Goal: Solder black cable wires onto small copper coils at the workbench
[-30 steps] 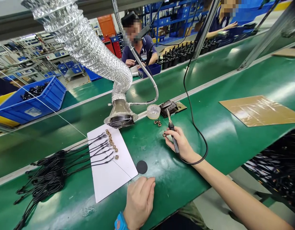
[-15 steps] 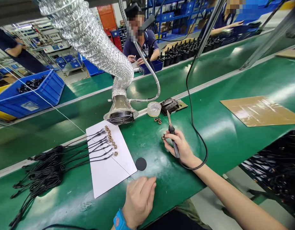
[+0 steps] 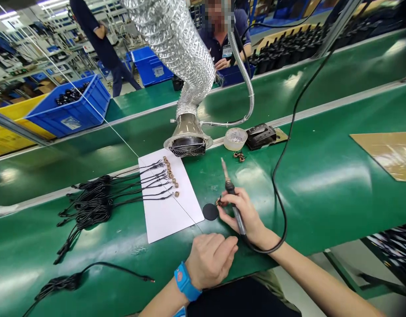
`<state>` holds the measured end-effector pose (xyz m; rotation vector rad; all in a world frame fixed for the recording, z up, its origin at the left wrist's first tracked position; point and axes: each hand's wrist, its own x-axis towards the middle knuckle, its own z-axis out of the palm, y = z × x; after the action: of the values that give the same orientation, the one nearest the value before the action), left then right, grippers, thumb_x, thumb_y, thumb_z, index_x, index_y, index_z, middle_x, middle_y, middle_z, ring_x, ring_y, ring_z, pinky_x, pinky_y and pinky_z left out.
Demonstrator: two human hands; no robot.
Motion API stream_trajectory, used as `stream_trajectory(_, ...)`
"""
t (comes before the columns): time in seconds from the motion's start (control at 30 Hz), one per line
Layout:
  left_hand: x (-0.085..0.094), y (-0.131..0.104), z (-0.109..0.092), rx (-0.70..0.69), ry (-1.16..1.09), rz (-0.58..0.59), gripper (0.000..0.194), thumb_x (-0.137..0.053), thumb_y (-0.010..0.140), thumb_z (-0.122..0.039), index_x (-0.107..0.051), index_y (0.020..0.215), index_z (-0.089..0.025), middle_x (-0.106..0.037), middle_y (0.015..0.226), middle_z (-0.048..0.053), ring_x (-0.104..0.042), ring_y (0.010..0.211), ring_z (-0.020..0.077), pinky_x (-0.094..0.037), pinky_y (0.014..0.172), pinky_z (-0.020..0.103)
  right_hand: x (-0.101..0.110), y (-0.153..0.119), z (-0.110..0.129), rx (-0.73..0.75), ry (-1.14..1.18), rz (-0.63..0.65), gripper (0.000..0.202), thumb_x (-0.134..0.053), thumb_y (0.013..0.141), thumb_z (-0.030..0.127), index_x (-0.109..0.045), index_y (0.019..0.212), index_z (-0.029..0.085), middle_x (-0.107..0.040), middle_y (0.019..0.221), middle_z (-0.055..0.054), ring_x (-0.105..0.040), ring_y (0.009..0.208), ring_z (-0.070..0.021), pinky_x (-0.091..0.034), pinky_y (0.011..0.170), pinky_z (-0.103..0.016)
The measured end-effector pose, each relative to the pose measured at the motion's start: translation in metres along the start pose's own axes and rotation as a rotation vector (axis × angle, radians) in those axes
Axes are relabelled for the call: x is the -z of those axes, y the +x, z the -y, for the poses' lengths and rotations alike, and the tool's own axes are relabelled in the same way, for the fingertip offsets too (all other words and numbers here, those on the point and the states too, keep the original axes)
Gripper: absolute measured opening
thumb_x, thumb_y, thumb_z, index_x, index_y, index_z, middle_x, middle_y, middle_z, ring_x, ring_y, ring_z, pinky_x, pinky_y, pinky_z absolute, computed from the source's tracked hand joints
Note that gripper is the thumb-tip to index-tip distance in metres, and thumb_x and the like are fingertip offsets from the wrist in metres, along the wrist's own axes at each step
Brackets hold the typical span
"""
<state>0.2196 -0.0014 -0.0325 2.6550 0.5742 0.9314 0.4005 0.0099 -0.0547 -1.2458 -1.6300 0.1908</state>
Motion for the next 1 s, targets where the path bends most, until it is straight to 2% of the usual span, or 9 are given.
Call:
stream_trajectory(0.17, 0.000, -0.003, -0.002, 0.010, -0.019, -0.033, 0.021, -0.049, 0.096, -0.015, -0.066, 0.106, -0.011, -0.060, 0.064, 0.004, -0.057, 0.056, 0.0164, -0.040, 0.050, 0.029, -0.014, -0.005, 0.004, -0.073, 0.068, 0.247, 0.029, -0.054, 0.091, 0.009, -0.050, 0.115, 0.025, -0.050, 0.108, -0.005, -0.061, 0.084, -0.0139, -0.058, 0.077, -0.030)
stream_trajectory(0.27, 0.004, -0.001, -0.003, 0.088, -0.114, -0.058, 0.022, -0.047, 0.098, -0.016, -0.068, 0.105, -0.013, -0.064, 0.068, 0.005, -0.060, 0.060, 0.0160, -0.044, 0.056, 0.028, -0.012, -0.007, 0.003, -0.102, 0.070, 0.268, 0.027, -0.054, 0.091, 0.010, -0.050, 0.114, 0.024, -0.050, 0.109, -0.006, -0.061, 0.086, -0.0145, -0.057, 0.079, -0.031)
stream_trajectory(0.33, 0.010, 0.004, 0.001, 0.242, -0.213, -0.076, 0.025, -0.044, 0.100, -0.018, -0.069, 0.102, -0.014, -0.068, 0.075, 0.006, -0.063, 0.067, 0.0153, -0.047, 0.063, 0.028, -0.011, -0.008, 0.004, -0.102, 0.067, 0.252, 0.028, -0.055, 0.091, 0.011, -0.049, 0.115, 0.024, -0.049, 0.111, -0.007, -0.061, 0.091, -0.0164, -0.057, 0.081, -0.031)
stream_trajectory(0.4, 0.017, 0.011, 0.010, 0.478, -0.298, -0.066, 0.028, -0.043, 0.102, -0.022, -0.070, 0.097, -0.016, -0.070, 0.080, 0.006, -0.062, 0.070, 0.0140, -0.046, 0.066, 0.026, -0.010, -0.009, 0.004, -0.102, 0.060, 0.244, 0.029, -0.056, 0.091, 0.013, -0.049, 0.117, 0.025, -0.049, 0.114, -0.008, -0.062, 0.096, -0.0182, -0.057, 0.082, -0.032)
stream_trajectory(0.5, 0.023, 0.021, 0.030, 0.778, -0.339, -0.033, 0.030, -0.049, 0.100, -0.034, -0.068, 0.085, -0.017, -0.063, 0.069, 0.001, -0.054, 0.062, 0.0118, -0.040, 0.058, 0.023, -0.012, -0.011, 0.006, -0.114, 0.046, 0.223, 0.030, -0.058, 0.091, 0.014, -0.049, 0.118, 0.025, -0.049, 0.117, -0.009, -0.063, 0.099, -0.0195, -0.057, 0.084, -0.034)
stream_trajectory(0.57, 0.022, 0.028, 0.043, 0.864, -0.343, -0.008, 0.030, -0.055, 0.096, -0.040, -0.066, 0.079, -0.017, -0.057, 0.060, -0.002, -0.049, 0.056, 0.0110, -0.035, 0.054, 0.023, -0.012, -0.012, 0.006, -0.128, 0.044, 0.195, 0.031, -0.059, 0.091, 0.015, -0.049, 0.117, 0.025, -0.049, 0.116, -0.009, -0.063, 0.101, -0.0204, -0.058, 0.086, -0.035)
stream_trajectory(0.67, 0.015, 0.040, 0.054, 0.897, -0.336, 0.061, 0.026, -0.063, 0.089, -0.042, -0.066, 0.079, -0.018, -0.054, 0.056, -0.004, -0.047, 0.053, 0.0108, -0.032, 0.052, 0.023, -0.013, -0.013, 0.006, -0.126, 0.061, 0.180, 0.032, -0.060, 0.091, 0.016, -0.048, 0.119, 0.026, -0.049, 0.118, -0.010, -0.062, 0.104, -0.0215, -0.057, 0.089, -0.037)
stream_trajectory(0.8, 0.006, 0.052, 0.057, 0.856, -0.304, 0.098, 0.019, -0.064, 0.085, -0.033, -0.067, 0.076, -0.018, -0.058, 0.059, -0.003, -0.050, 0.056, 0.0114, -0.034, 0.055, 0.023, -0.014, -0.012, 0.005, -0.126, 0.084, 0.186, 0.033, -0.058, 0.093, 0.016, -0.047, 0.122, 0.026, -0.048, 0.120, -0.010, -0.061, 0.109, -0.0220, -0.057, 0.092, -0.039)
stream_trajectory(1.0, 0.009, 0.046, 0.061, 0.871, -0.452, 0.088, 0.023, -0.059, 0.088, -0.035, -0.071, 0.081, -0.016, -0.069, 0.072, 0.003, -0.058, 0.065, 0.0151, -0.042, 0.060, 0.024, -0.014, -0.012, 0.003, -0.143, 0.099, 0.190, 0.029, -0.057, 0.093, 0.014, -0.048, 0.117, 0.026, -0.048, 0.116, -0.009, -0.061, 0.109, -0.0220, -0.056, 0.092, -0.037)
